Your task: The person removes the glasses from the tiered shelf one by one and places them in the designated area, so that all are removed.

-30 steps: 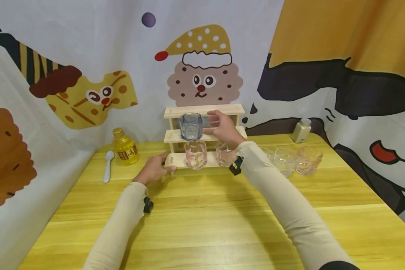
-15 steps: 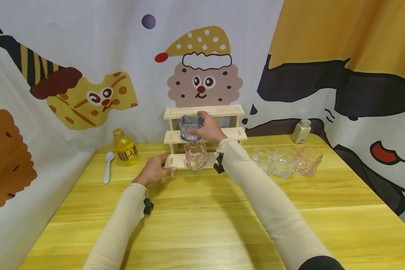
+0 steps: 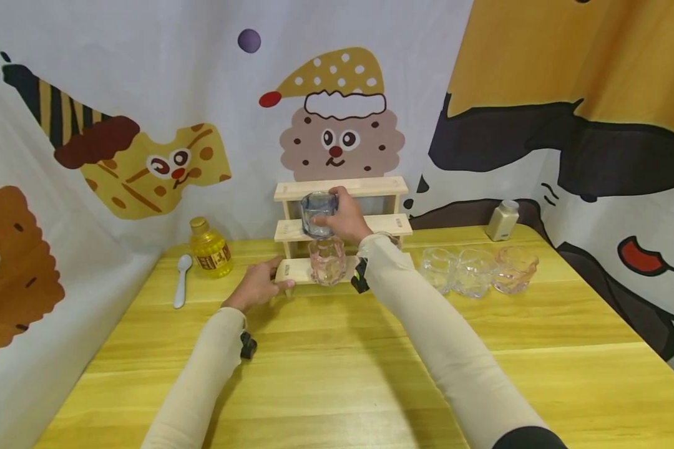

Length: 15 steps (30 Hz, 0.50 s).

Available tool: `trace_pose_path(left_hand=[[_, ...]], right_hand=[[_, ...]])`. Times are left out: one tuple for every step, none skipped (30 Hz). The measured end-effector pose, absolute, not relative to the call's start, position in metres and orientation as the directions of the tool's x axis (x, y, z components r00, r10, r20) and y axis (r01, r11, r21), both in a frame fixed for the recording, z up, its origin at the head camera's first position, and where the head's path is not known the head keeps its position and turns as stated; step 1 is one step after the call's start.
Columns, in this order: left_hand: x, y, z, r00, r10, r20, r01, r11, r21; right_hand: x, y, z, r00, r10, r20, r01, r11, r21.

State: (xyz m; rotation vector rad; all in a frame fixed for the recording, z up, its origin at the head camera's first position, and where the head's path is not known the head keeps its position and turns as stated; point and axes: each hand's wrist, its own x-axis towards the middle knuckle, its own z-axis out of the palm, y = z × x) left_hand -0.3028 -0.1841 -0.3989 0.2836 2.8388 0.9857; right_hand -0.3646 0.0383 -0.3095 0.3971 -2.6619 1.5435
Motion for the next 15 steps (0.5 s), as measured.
trace_pose_path(left_hand=[[-0.302, -0.184, -0.399, -0.975, 0.215, -0.055, 0.134, 0.768, 0.626], [-0.302, -0.184, -0.400, -0.975, 0.215, -0.052, 0.136, 0.769, 0.624], [-0.302, -0.184, -0.400, -0.976, 0.211, -0.051, 0.133, 0.768, 0.626], [-0.302, -0.184, -0.401, -0.976, 0.212, -0.046, 0.138, 0.770, 0.623], [-0.302, -0.184, -0.402, -0.976, 0.215, -0.042, 0.143, 0.773, 0.619], [-0.303, -0.184, -0.402, -0.975, 0.218, -0.037, 0.150, 0.775, 0.614], [-0.303, -0.183, -0.403, -0.975, 0.222, -0.033, 0.156, 0.776, 0.612], [-0.303, -0.183, -0.403, -0.974, 0.225, -0.029, 0.162, 0.779, 0.606], [-0.304, -0.183, -0.404, -0.974, 0.227, -0.027, 0.165, 0.781, 0.603], [-0.304, -0.183, -0.404, -0.973, 0.230, -0.029, 0.166, 0.781, 0.602], [-0.304, -0.182, -0.404, -0.973, 0.230, -0.033, 0.164, 0.781, 0.603], [-0.304, -0.183, -0.404, -0.973, 0.228, -0.036, 0.160, 0.781, 0.604], [-0.304, -0.183, -0.404, -0.973, 0.226, -0.041, 0.156, 0.782, 0.604], [-0.303, -0.184, -0.403, -0.973, 0.225, -0.043, 0.154, 0.784, 0.601], [-0.303, -0.184, -0.403, -0.974, 0.223, -0.046, 0.151, 0.783, 0.604]], right_hand=[[-0.364, 0.038, -0.310, -0.968, -0.195, 0.161, -0.236, 0.466, -0.853], [-0.363, 0.038, -0.311, -0.968, -0.190, 0.164, -0.235, 0.460, -0.856], [-0.362, 0.038, -0.311, -0.968, -0.186, 0.166, -0.235, 0.455, -0.859], [-0.362, 0.038, -0.311, -0.969, -0.181, 0.170, -0.235, 0.442, -0.866], [-0.361, 0.038, -0.310, -0.969, -0.175, 0.174, -0.234, 0.431, -0.871], [-0.361, 0.039, -0.310, -0.969, -0.171, 0.180, -0.237, 0.420, -0.876], [-0.360, 0.039, -0.309, -0.968, -0.166, 0.190, -0.243, 0.407, -0.881], [-0.360, 0.040, -0.308, -0.966, -0.162, 0.201, -0.250, 0.398, -0.882], [-0.359, 0.041, -0.306, -0.964, -0.161, 0.212, -0.260, 0.390, -0.883], [-0.358, 0.042, -0.304, -0.961, -0.162, 0.222, -0.269, 0.382, -0.884], [-0.358, 0.044, -0.302, -0.959, -0.164, 0.232, -0.278, 0.379, -0.883], [-0.356, 0.046, -0.299, -0.956, -0.166, 0.241, -0.287, 0.377, -0.880], [-0.355, 0.048, -0.297, -0.955, -0.166, 0.244, -0.291, 0.374, -0.881], [-0.354, 0.051, -0.295, -0.955, -0.166, 0.245, -0.290, 0.372, -0.881], [-0.352, 0.054, -0.293, -0.956, -0.163, 0.243, -0.287, 0.369, -0.884]])
